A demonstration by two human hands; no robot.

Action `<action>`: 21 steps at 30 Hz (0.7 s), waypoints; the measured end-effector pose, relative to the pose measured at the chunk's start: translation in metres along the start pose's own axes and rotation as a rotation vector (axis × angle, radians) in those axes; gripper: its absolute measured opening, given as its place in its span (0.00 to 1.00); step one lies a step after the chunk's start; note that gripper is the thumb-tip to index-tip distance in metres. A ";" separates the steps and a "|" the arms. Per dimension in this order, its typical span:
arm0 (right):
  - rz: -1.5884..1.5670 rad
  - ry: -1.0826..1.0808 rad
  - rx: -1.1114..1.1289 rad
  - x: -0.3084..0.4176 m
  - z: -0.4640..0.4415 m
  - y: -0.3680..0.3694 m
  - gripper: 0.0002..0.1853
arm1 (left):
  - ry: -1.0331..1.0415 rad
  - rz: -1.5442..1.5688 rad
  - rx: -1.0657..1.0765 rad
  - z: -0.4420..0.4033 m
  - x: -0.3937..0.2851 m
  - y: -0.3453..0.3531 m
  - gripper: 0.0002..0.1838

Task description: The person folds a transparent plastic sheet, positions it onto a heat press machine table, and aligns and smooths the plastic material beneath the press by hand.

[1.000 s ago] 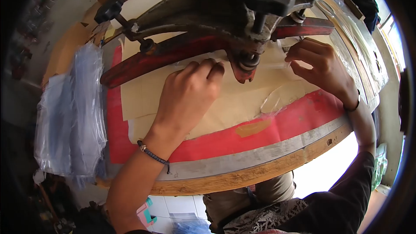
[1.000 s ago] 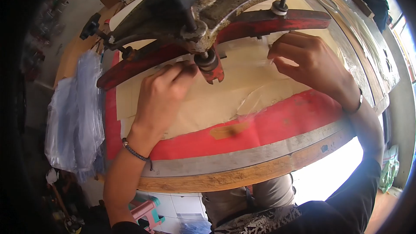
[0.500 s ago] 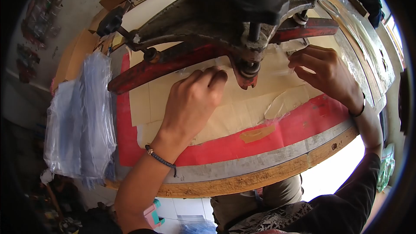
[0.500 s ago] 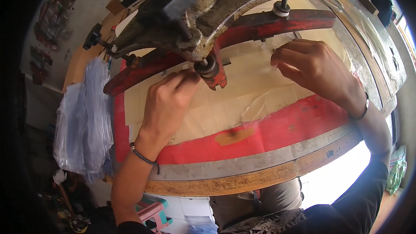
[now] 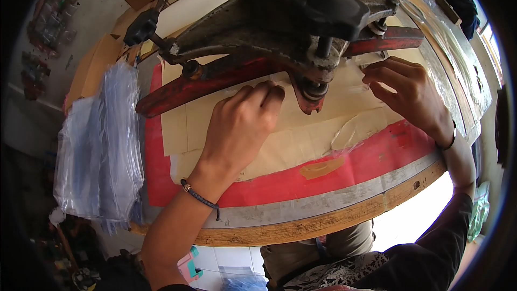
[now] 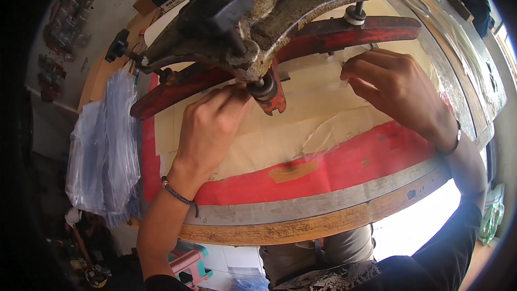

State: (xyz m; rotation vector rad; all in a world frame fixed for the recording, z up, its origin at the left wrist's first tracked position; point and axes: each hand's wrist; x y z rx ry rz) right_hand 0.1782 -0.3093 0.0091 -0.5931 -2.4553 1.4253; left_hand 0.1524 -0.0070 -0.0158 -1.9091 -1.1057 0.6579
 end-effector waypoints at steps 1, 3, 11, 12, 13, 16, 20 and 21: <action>0.001 -0.001 -0.004 0.000 0.000 0.000 0.06 | -0.006 -0.005 0.007 0.000 -0.001 0.000 0.16; 0.008 -0.001 0.001 0.000 0.001 0.000 0.06 | -0.004 -0.013 0.006 0.000 -0.002 0.000 0.16; -0.011 0.020 0.008 -0.004 0.003 0.004 0.05 | -0.002 -0.009 0.008 -0.001 -0.002 -0.002 0.16; -0.010 0.023 0.006 -0.004 0.004 0.005 0.05 | -0.004 -0.008 0.013 -0.001 -0.002 -0.002 0.16; -0.010 0.026 0.005 -0.005 0.004 0.005 0.05 | -0.006 -0.007 0.018 0.000 -0.002 -0.002 0.16; -0.005 0.030 0.011 -0.004 0.003 0.005 0.05 | -0.005 -0.009 0.021 0.000 -0.002 -0.002 0.16; 0.005 0.032 0.014 -0.004 0.003 0.006 0.05 | -0.001 -0.004 0.020 0.000 -0.001 -0.001 0.16; 0.006 0.028 0.012 -0.004 0.003 0.006 0.05 | 0.000 0.002 0.016 0.000 -0.001 -0.001 0.16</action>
Point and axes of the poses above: each hand's wrist, its own z-axis away from the middle knuckle, its own y-axis out of the palm, x = y × z, and after that the axes turned 13 degrees about -y, right-handed
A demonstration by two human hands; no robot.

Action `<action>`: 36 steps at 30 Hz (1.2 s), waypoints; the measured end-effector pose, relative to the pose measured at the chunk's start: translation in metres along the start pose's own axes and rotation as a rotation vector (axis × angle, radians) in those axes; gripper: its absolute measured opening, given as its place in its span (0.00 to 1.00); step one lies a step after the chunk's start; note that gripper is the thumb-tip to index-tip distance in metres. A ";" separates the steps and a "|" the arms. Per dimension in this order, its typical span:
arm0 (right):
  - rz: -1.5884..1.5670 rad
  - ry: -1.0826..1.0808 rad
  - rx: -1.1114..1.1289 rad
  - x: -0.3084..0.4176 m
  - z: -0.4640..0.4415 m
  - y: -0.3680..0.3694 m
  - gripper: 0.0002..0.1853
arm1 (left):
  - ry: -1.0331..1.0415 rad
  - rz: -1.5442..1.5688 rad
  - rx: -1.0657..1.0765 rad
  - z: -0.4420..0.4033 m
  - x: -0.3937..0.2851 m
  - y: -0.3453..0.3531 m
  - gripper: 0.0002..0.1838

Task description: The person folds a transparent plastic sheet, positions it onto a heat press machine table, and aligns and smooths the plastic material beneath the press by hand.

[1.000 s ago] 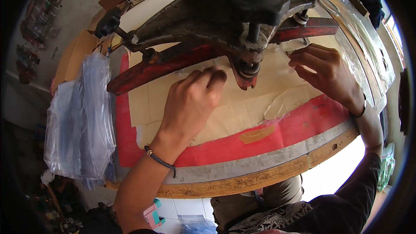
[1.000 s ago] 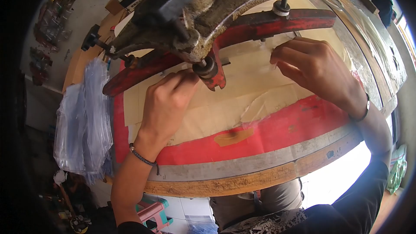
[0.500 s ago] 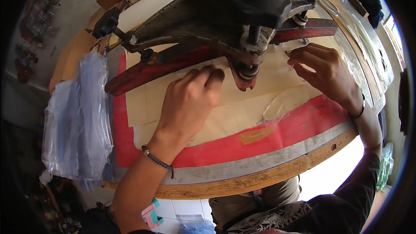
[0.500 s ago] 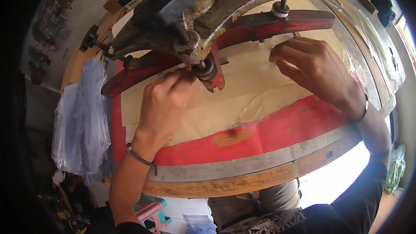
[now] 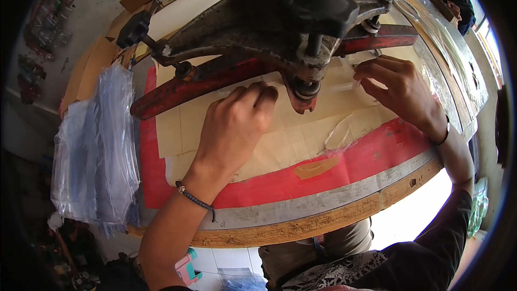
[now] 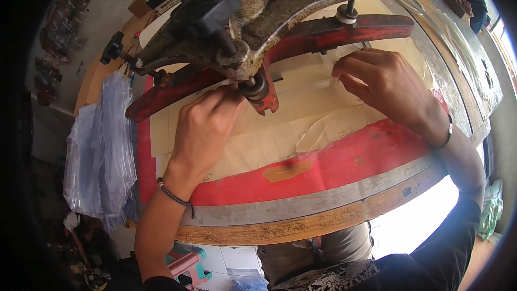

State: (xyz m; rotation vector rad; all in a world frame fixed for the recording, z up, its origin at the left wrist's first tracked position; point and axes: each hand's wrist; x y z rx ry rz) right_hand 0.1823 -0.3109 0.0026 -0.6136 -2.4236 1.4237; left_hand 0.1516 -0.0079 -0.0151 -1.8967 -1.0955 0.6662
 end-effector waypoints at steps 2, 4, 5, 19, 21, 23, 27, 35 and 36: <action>0.001 -0.010 -0.004 0.000 0.000 0.000 0.05 | 0.001 0.010 -0.008 0.000 0.000 0.001 0.16; 0.001 0.001 0.006 0.000 0.000 0.000 0.05 | 0.002 0.008 -0.017 0.000 0.000 0.001 0.16; 0.000 0.007 0.010 0.000 0.001 0.000 0.06 | 0.003 0.007 -0.020 0.000 0.000 0.002 0.16; 0.005 -0.030 0.032 0.000 -0.001 -0.005 0.07 | 0.029 -0.009 0.001 -0.001 0.000 -0.002 0.13; -0.015 -0.041 0.024 -0.001 -0.002 -0.005 0.07 | 0.022 -0.023 0.025 0.000 -0.003 -0.008 0.12; -0.060 -0.033 0.027 0.001 0.000 -0.009 0.08 | 0.008 -0.025 0.059 0.004 -0.011 -0.013 0.11; -0.209 -0.204 0.107 0.010 -0.004 -0.019 0.08 | -0.131 0.035 0.174 0.010 -0.020 -0.023 0.08; -0.503 -0.390 0.236 0.019 -0.004 -0.015 0.06 | -0.083 0.126 0.349 0.018 -0.042 -0.031 0.05; -0.504 -0.394 0.246 0.018 -0.004 -0.015 0.06 | -0.044 0.179 0.349 0.019 -0.044 -0.030 0.05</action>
Point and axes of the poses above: each hand's wrist, its own z-axis away from the middle knuckle, its own y-axis out of the palm, x = y × z, and after that the axes turned 13 degrees about -y, right-handed
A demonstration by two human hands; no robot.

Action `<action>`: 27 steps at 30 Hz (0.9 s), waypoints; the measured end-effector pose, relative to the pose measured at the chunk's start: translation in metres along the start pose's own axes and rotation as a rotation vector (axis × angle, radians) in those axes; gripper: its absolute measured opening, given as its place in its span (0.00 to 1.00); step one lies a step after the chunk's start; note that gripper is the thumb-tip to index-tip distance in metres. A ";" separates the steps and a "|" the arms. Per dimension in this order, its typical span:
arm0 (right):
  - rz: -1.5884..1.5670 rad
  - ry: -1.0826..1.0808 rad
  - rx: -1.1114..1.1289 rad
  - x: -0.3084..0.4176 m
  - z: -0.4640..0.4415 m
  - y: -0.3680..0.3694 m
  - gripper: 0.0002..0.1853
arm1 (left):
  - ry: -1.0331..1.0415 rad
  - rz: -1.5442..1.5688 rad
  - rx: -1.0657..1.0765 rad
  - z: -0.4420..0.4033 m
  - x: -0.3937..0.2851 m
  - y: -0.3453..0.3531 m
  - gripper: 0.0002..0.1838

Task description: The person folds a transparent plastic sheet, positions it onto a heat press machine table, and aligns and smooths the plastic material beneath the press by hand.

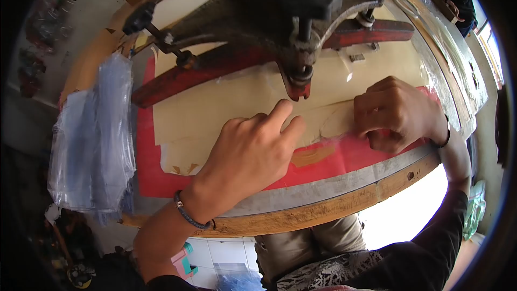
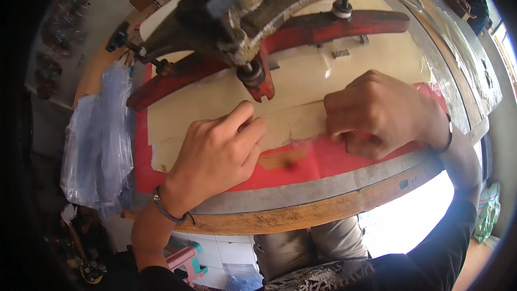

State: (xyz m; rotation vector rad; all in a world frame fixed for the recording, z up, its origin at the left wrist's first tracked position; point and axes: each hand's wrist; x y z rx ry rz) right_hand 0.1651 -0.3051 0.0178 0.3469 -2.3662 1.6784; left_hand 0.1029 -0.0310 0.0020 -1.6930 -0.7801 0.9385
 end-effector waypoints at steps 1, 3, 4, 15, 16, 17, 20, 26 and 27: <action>-0.002 -0.003 0.007 0.000 0.000 0.001 0.06 | 0.048 0.043 0.006 0.000 -0.002 0.001 0.06; -0.027 -0.011 0.029 0.000 -0.001 -0.001 0.06 | 0.107 0.123 -0.017 -0.002 -0.003 0.003 0.08; -0.041 -0.016 0.042 -0.001 -0.001 -0.003 0.07 | 0.114 0.169 -0.036 -0.002 -0.005 0.007 0.08; 0.119 0.022 -0.012 -0.008 0.009 0.000 0.13 | 0.210 0.093 -0.028 0.000 -0.005 0.009 0.23; 0.120 0.017 0.001 -0.005 0.007 -0.001 0.13 | 0.214 0.081 -0.032 0.002 -0.007 0.008 0.22; 0.118 0.011 0.015 -0.002 0.005 -0.002 0.12 | 0.218 0.071 -0.035 0.002 -0.008 0.009 0.21; 0.121 -0.006 0.017 0.000 0.003 0.003 0.12 | 0.210 0.058 -0.047 0.004 -0.009 0.014 0.22; 0.145 -0.012 0.027 -0.001 0.002 0.006 0.12 | 0.206 0.078 -0.046 0.003 -0.008 0.015 0.22; 0.152 -0.014 0.025 -0.001 0.002 0.007 0.12 | 0.207 0.078 -0.045 0.003 -0.008 0.016 0.22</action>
Point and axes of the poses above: each hand's wrist, its own z-axis away from the middle knuckle, its own y-axis out of the palm, x = y × z, and after that the axes turned 13 degrees about -y, right-handed
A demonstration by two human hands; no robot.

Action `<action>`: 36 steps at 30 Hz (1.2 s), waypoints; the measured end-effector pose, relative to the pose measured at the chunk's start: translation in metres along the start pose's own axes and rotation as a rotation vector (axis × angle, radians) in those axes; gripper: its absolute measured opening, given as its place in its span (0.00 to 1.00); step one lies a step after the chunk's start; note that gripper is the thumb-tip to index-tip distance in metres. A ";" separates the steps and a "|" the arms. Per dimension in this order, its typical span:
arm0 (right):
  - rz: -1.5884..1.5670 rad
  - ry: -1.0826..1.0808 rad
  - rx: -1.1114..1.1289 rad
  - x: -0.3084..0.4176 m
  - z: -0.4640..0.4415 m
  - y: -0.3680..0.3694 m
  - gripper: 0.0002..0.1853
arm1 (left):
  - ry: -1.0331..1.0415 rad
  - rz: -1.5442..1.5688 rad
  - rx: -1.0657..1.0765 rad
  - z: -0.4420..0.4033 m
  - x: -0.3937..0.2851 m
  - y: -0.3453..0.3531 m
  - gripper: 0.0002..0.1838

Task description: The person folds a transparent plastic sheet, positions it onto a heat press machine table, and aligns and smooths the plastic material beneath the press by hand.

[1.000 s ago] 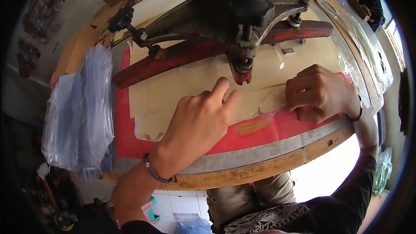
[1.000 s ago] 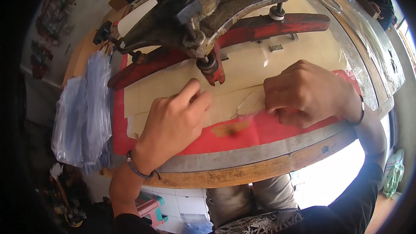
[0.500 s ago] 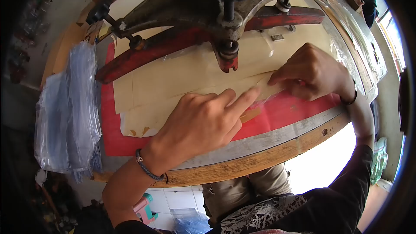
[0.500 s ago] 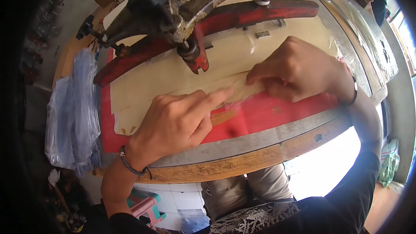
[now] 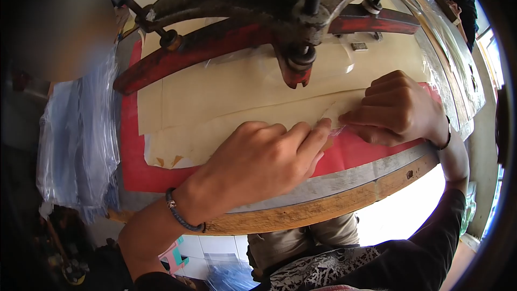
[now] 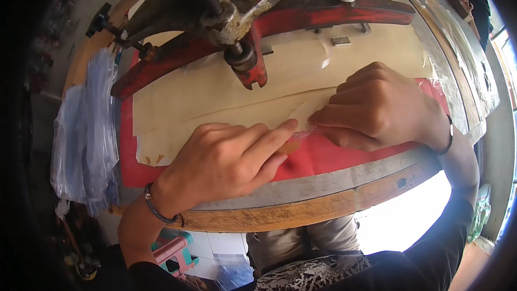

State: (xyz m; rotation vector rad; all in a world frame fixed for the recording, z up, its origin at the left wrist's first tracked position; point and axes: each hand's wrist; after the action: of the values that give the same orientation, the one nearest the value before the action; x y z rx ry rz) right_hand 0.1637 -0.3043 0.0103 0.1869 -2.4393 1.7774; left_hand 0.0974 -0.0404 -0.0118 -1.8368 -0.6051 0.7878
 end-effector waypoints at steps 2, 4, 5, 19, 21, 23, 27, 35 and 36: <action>-0.014 -0.002 0.005 0.000 -0.001 0.000 0.12 | 0.001 0.000 0.002 0.001 0.001 0.002 0.22; -0.016 -0.008 0.009 -0.001 -0.002 0.001 0.12 | 0.003 0.003 -0.006 0.001 0.002 0.003 0.22; -0.009 -0.012 0.012 -0.001 -0.002 0.001 0.11 | 0.005 0.005 -0.011 0.002 0.002 0.004 0.22; 0.006 -0.027 -0.010 0.000 -0.009 0.002 0.11 | 0.021 0.003 -0.020 0.004 0.006 0.010 0.22; 0.010 -0.025 -0.007 0.000 -0.008 0.002 0.12 | 0.023 0.000 -0.017 0.004 0.006 0.010 0.22; 0.020 -0.042 0.011 -0.001 -0.008 0.001 0.13 | 0.024 -0.007 -0.005 0.003 0.005 0.007 0.21; -0.022 -0.147 -0.175 -0.001 -0.006 0.006 0.16 | -0.028 0.008 0.035 0.002 0.002 0.004 0.18; -0.024 -0.291 -0.097 0.021 -0.018 0.013 0.22 | -0.003 0.104 0.037 0.001 0.004 0.001 0.14; -0.010 -0.298 -0.112 0.022 -0.016 0.016 0.24 | -0.003 0.103 0.036 0.002 0.004 0.001 0.14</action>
State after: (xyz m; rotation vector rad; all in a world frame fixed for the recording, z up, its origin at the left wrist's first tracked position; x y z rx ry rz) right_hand 0.1395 -0.2845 0.0039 0.4836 -2.7228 1.7103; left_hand 0.0987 -0.0371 -0.0137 -1.8456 -0.4984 0.8648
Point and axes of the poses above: each hand's wrist, its own z-axis away from the middle knuckle, its own y-axis out of the palm, x = y × z, and after that the axes turned 13 degrees about -y, right-handed
